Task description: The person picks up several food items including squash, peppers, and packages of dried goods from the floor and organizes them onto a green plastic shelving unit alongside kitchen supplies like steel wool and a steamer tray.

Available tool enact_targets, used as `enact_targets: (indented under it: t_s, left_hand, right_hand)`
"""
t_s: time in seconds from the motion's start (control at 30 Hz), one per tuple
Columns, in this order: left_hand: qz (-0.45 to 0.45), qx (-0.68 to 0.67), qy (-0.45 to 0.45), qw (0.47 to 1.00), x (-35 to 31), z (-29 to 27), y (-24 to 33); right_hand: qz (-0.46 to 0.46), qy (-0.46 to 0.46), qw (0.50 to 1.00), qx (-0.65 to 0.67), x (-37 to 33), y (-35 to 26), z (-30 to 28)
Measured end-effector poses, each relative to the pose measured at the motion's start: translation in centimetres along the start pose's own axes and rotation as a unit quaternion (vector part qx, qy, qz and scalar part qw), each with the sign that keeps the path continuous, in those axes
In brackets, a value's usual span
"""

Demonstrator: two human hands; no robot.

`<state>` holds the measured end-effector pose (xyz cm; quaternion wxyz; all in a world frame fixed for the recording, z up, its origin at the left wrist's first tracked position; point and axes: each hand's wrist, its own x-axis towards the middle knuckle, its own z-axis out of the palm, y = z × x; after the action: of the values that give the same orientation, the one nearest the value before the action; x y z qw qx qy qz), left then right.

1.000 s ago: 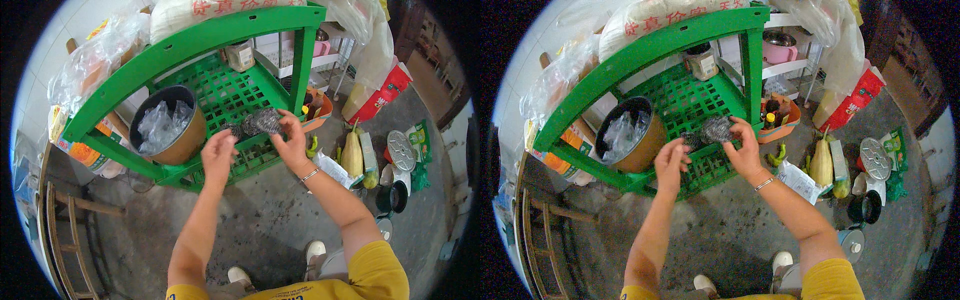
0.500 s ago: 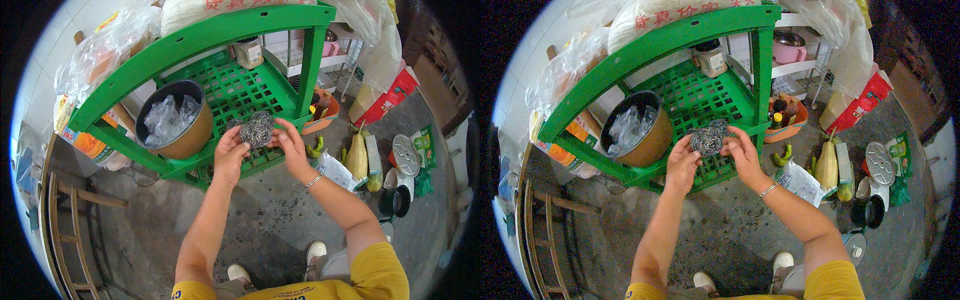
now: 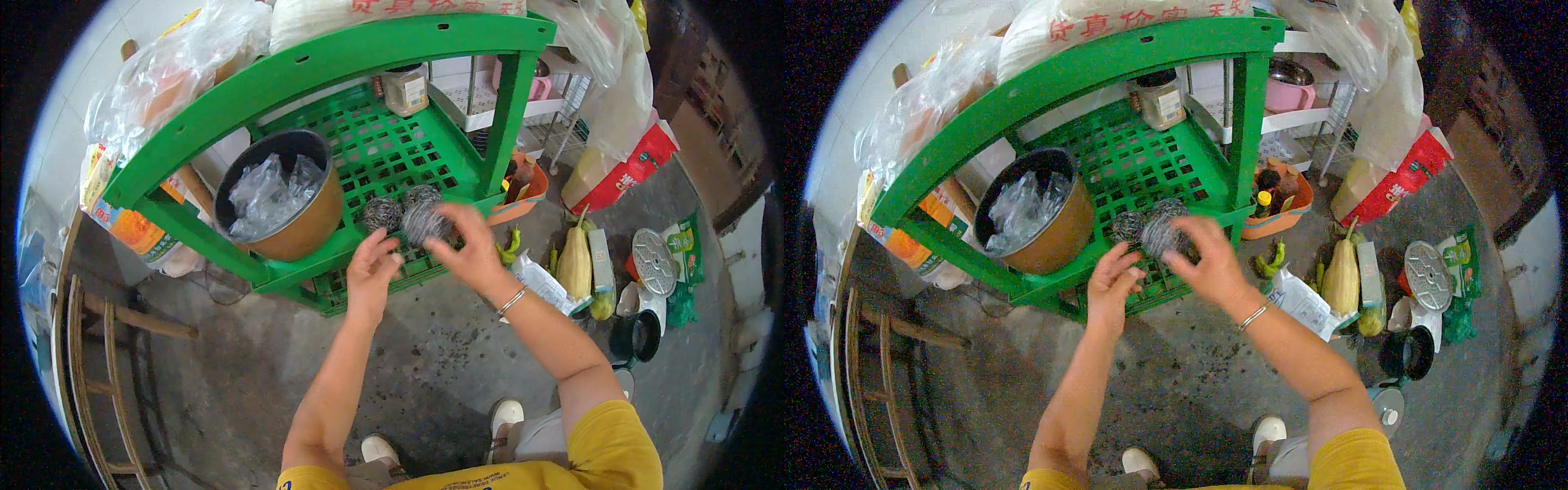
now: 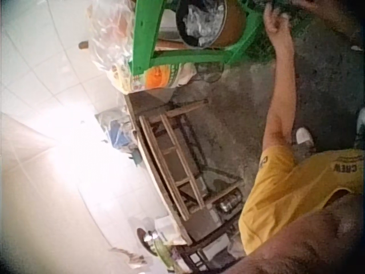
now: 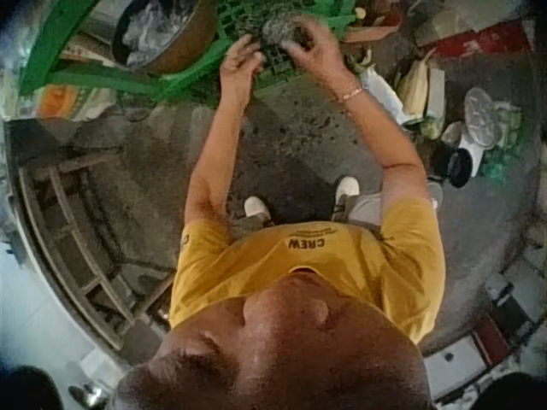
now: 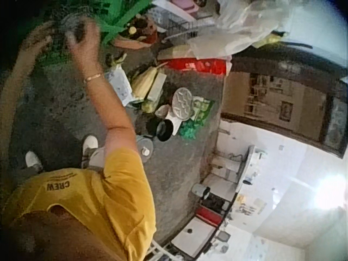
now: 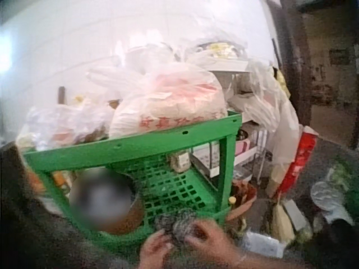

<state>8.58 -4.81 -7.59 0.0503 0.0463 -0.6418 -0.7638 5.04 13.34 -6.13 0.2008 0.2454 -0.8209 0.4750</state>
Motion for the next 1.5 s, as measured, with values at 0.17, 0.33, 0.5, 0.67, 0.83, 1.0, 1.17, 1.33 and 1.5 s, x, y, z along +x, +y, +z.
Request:
enact_targets:
  t_s: [0.17, 0.33, 0.5, 0.67, 0.83, 1.0, 1.17, 1.33, 1.5]
  left_hand:
    - [0.120, 0.098, 0.055, 0.986, 0.4, -2.2, -0.5]
    - [0.202, 0.231, 0.080, 0.948, 0.7, -2.6, -0.5]
    - [0.268, 0.387, 0.052, 0.881, 1.3, -2.9, 0.2]
    - [0.224, 0.526, 0.020, 0.820, 3.2, -1.2, 1.5]
    - [0.163, 0.572, -0.021, 0.803, 3.9, -1.8, 1.2]
    - [0.201, 0.570, -0.020, 0.796, 2.9, -2.3, 0.3]
    - [0.232, 0.567, -0.005, 0.790, 2.4, -2.6, -0.2]
    - [0.251, 0.496, -0.009, 0.832, 2.4, -3.9, -0.5]
    - [0.274, 0.483, -0.070, 0.829, 1.4, -5.2, 0.7]
  right_hand:
    - [0.041, 0.097, 0.970, -0.219, 4.0, 1.0, -1.8]
    - [0.094, 0.002, 0.933, -0.348, 3.4, 3.1, -0.7]
    - [-0.017, 0.019, 0.928, -0.373, 2.9, 1.6, -0.8]
    - [-0.017, -0.003, 0.936, -0.353, 2.2, 3.3, -0.4]
    - [0.018, -0.018, 0.933, -0.358, 2.0, 2.7, -0.2]
    - [0.020, -0.026, 0.942, -0.334, 1.4, 3.5, -0.6]
    - [0.013, -0.034, 0.941, -0.337, 1.1, 3.7, -0.7]
    - [-0.013, -0.005, 0.959, -0.283, 1.1, 2.9, -0.3]
    - [-0.027, 0.042, 0.980, -0.190, 1.3, 1.8, -0.5]
